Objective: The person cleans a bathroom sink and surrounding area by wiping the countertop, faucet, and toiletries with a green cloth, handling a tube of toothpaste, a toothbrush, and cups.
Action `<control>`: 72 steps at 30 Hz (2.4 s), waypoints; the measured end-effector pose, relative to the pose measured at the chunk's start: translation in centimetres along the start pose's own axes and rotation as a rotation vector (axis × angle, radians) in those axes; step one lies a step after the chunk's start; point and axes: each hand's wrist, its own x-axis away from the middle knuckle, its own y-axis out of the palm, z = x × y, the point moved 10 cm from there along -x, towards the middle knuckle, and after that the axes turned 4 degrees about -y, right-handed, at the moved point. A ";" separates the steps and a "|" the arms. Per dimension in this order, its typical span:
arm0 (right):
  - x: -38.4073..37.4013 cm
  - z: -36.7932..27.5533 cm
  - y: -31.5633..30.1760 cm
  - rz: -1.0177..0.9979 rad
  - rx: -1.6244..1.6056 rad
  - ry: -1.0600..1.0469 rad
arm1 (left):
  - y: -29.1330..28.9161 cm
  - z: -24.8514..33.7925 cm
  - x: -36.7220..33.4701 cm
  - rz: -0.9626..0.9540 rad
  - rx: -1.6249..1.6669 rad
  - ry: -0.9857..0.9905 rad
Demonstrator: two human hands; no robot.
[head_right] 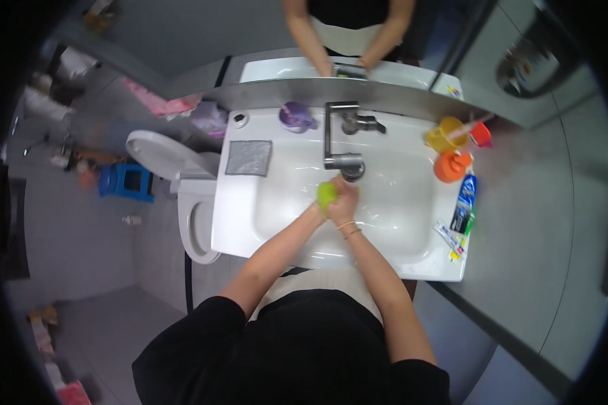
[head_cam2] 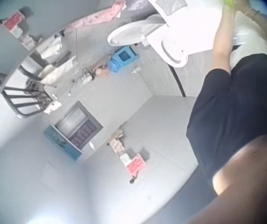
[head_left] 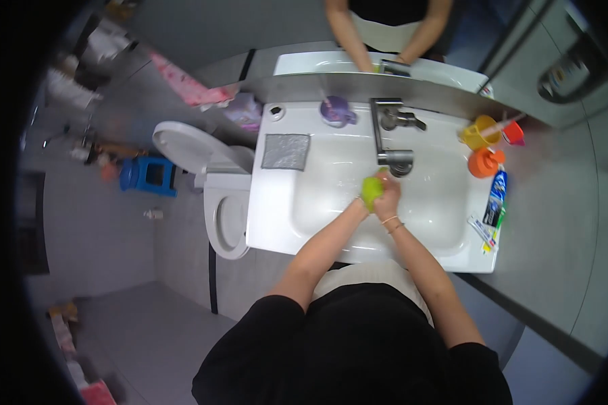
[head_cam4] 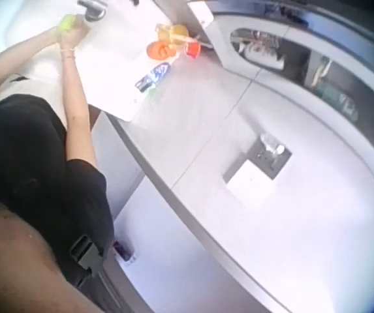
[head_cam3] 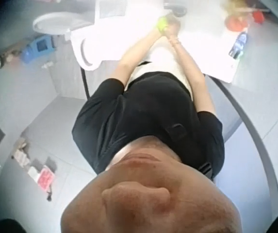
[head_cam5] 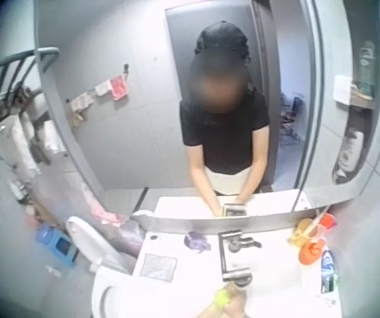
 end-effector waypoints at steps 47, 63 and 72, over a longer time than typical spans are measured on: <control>-0.3 7.2 -6.6 -0.680 -0.540 0.396 | 0.5 8.9 2.8 0.243 -0.416 0.197; -8.4 2.2 -20.6 0.313 0.372 0.101 | -0.5 7.1 9.7 0.496 -0.892 0.102; -11.6 9.4 -31.0 0.100 0.864 0.538 | -1.2 8.8 12.7 0.500 -0.962 0.257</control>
